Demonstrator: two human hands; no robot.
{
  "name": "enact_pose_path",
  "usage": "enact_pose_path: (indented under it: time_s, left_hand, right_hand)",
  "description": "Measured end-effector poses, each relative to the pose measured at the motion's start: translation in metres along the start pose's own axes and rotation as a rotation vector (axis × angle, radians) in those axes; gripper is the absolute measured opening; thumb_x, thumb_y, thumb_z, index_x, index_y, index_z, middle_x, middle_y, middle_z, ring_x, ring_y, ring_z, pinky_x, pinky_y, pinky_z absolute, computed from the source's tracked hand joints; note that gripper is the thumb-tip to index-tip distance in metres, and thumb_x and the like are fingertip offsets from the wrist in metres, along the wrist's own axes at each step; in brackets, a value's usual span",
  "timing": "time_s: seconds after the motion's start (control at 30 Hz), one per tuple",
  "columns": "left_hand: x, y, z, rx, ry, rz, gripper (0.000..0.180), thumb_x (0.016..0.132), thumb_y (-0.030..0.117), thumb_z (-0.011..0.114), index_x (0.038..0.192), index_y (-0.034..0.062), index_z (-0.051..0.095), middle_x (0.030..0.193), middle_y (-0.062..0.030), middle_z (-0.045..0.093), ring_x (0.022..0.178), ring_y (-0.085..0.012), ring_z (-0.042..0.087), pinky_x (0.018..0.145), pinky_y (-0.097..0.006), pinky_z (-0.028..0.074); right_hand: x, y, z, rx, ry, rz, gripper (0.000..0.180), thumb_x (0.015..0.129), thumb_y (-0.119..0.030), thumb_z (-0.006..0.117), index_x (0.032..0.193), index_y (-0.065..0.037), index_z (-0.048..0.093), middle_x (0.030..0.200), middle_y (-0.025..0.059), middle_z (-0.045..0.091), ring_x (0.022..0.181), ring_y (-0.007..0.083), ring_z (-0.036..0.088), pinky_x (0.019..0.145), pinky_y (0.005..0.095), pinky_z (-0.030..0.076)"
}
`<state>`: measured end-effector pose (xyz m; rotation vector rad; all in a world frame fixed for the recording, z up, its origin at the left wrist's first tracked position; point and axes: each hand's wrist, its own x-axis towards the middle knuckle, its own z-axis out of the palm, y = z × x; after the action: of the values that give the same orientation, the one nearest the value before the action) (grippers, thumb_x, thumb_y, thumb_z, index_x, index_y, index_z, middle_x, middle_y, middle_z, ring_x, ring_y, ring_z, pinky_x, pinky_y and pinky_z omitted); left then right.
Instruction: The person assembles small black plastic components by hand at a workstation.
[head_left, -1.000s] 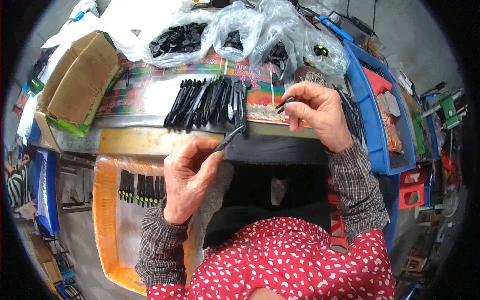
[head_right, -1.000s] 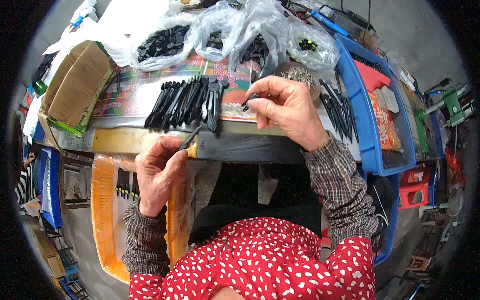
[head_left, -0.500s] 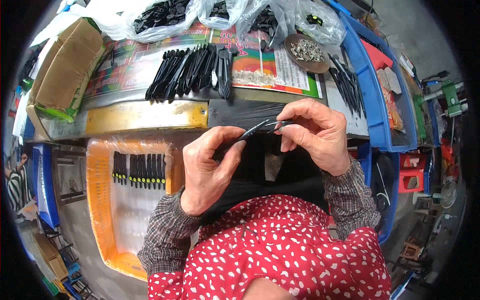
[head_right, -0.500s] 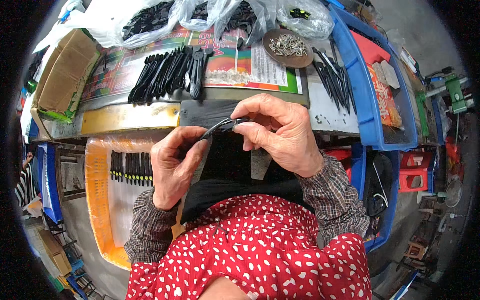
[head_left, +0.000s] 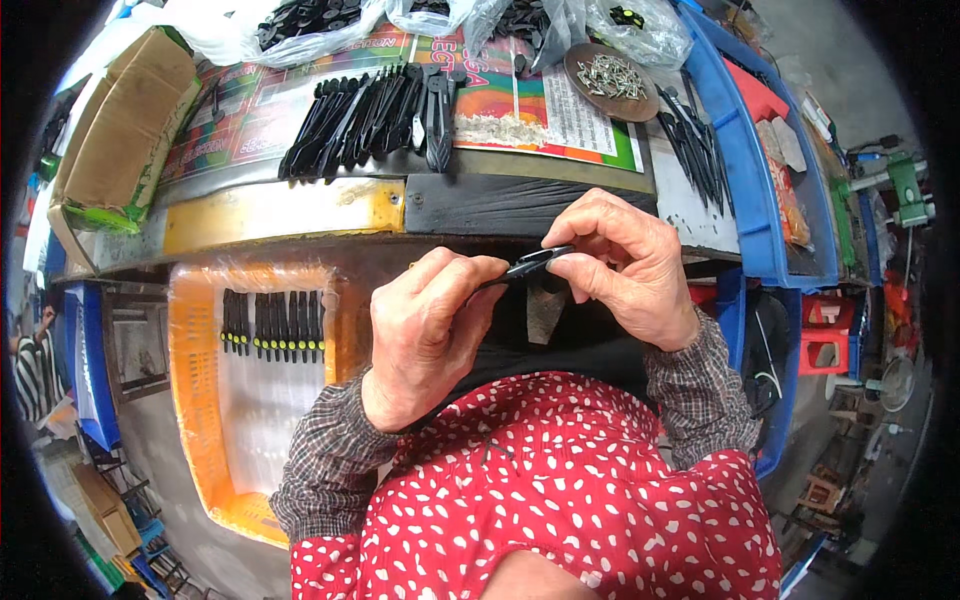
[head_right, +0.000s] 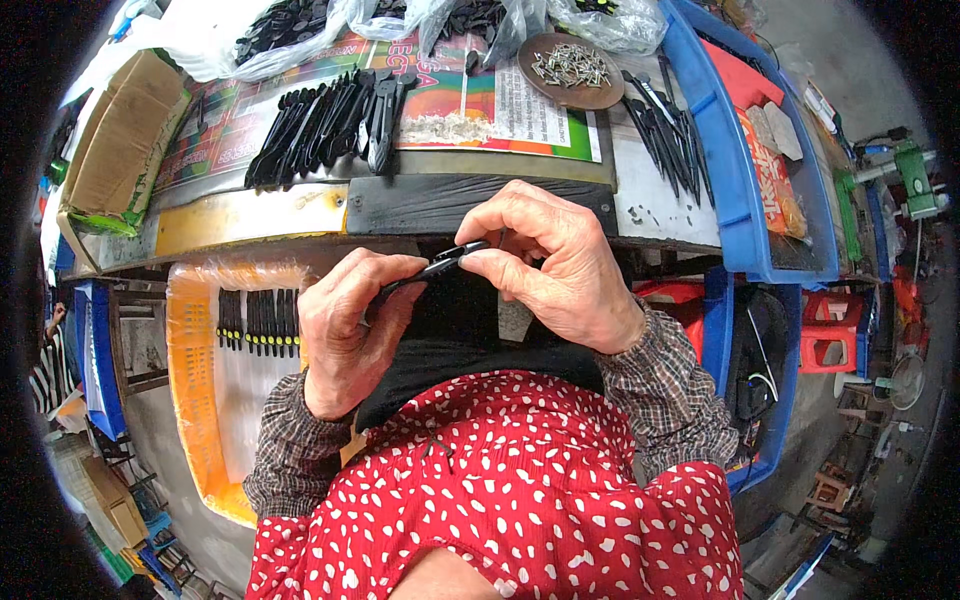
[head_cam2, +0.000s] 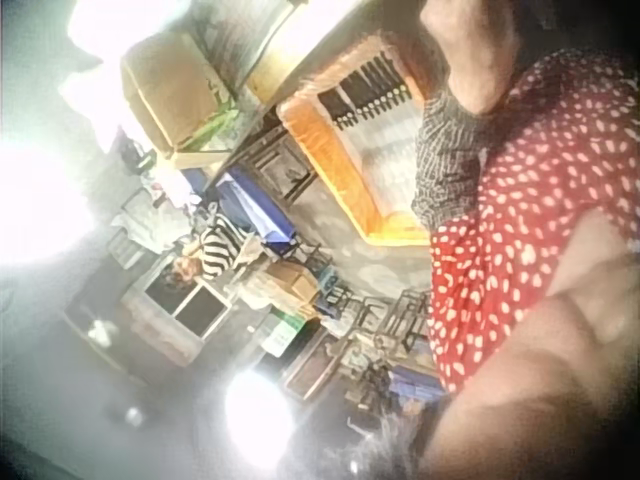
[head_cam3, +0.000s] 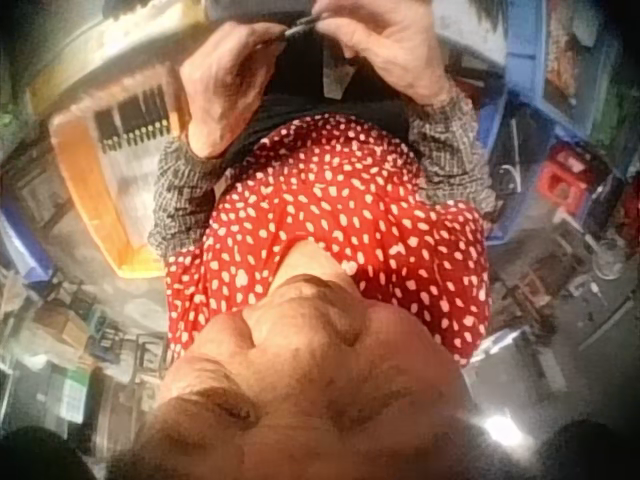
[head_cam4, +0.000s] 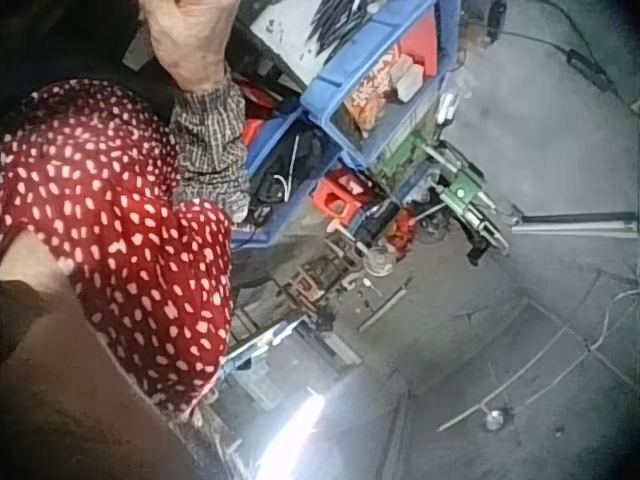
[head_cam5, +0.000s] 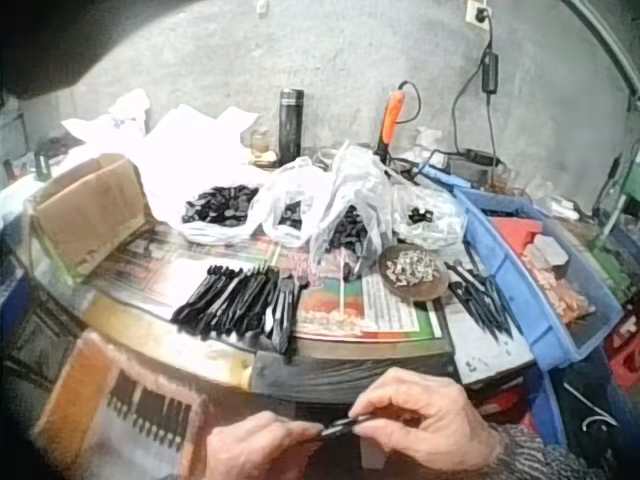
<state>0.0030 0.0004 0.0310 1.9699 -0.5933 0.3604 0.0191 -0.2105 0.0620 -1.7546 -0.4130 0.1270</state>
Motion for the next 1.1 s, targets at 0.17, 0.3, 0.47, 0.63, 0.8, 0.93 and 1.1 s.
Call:
enact_pose_path:
  time_s: [0.17,0.3,0.47,0.63,0.8,0.93,1.1]
  left_hand:
    - [0.0,0.003,-0.002,0.019,-0.037,-0.026,0.025,0.073,-0.006,0.071,0.096,0.0039,0.066,0.075,-0.009,0.059,0.063,-0.0245,0.06,0.056,-0.033,0.047]
    - [-0.001,0.0,-0.002,0.013,-0.026,-0.006,0.026,0.073,-0.006,0.071,0.095,0.0039,0.066,0.076,-0.0088,0.06,0.064,-0.0245,0.061,0.056,-0.032,0.048]
    - [-0.001,0.0,-0.003,-0.002,-0.026,-0.01,0.022,0.076,-0.006,0.071,0.096,0.0035,0.068,0.078,-0.0085,0.063,0.061,-0.0177,0.06,0.053,-0.027,0.045]
    - [-0.003,-0.003,-0.003,0.011,-0.022,0.002,0.023,0.075,-0.006,0.071,0.096,0.0036,0.069,0.078,-0.0085,0.064,0.062,-0.0184,0.061,0.053,-0.028,0.046]
    - [-0.004,-0.004,-0.003,0.048,-0.029,0.014,0.026,0.073,-0.007,0.071,0.096,0.004,0.069,0.079,-0.0086,0.064,0.065,-0.0206,0.062,0.055,-0.029,0.047]
    - [-0.005,-0.006,-0.001,0.112,-0.027,0.08,0.027,0.072,-0.008,0.07,0.096,0.0049,0.069,0.08,-0.0092,0.064,0.068,-0.0236,0.063,0.059,-0.031,0.049]
    - [-0.006,-0.013,0.001,0.095,-0.044,0.078,0.027,0.072,-0.007,0.07,0.096,0.0054,0.069,0.08,-0.0092,0.064,0.069,-0.0239,0.063,0.06,-0.032,0.049]
  right_hand:
    - [-0.001,0.0,0.002,0.019,-0.015,-0.001,0.01,0.087,0.003,0.064,0.097,0.003,0.063,0.09,0.0048,0.057,0.066,0.0063,0.059,0.055,0.0191,0.049]
    - [-0.003,0.002,0.003,0.044,-0.033,0.027,0.011,0.088,0.003,0.063,0.099,0.004,0.063,0.094,0.0061,0.059,0.068,0.0074,0.061,0.057,0.0204,0.05]
    - [0.0,0.002,0.002,-0.155,-0.094,-0.062,0.016,0.087,0.002,0.063,0.102,0.004,0.064,0.088,0.0079,0.062,0.065,0.0094,0.062,0.057,0.0209,0.05]
    - [0.002,0.001,0.003,-0.168,-0.103,-0.068,0.016,0.086,0.003,0.063,0.101,0.004,0.065,0.085,0.0082,0.061,0.066,0.0105,0.063,0.057,0.0211,0.05]
    - [0.001,0.002,0.004,-0.171,-0.108,-0.018,0.016,0.086,0.004,0.062,0.101,0.006,0.065,0.086,0.0082,0.061,0.067,0.0107,0.063,0.057,0.0213,0.051]
    - [0.001,0.005,0.003,-0.13,-0.131,0.029,0.014,0.086,0.003,0.063,0.099,0.005,0.065,0.085,0.0073,0.061,0.065,0.0096,0.062,0.056,0.0215,0.051]
    - [0.004,0.009,0.0,-0.192,-0.167,-0.036,0.012,0.085,0.002,0.064,0.097,0.005,0.064,0.083,0.0066,0.061,0.062,0.0092,0.062,0.056,0.0212,0.051]
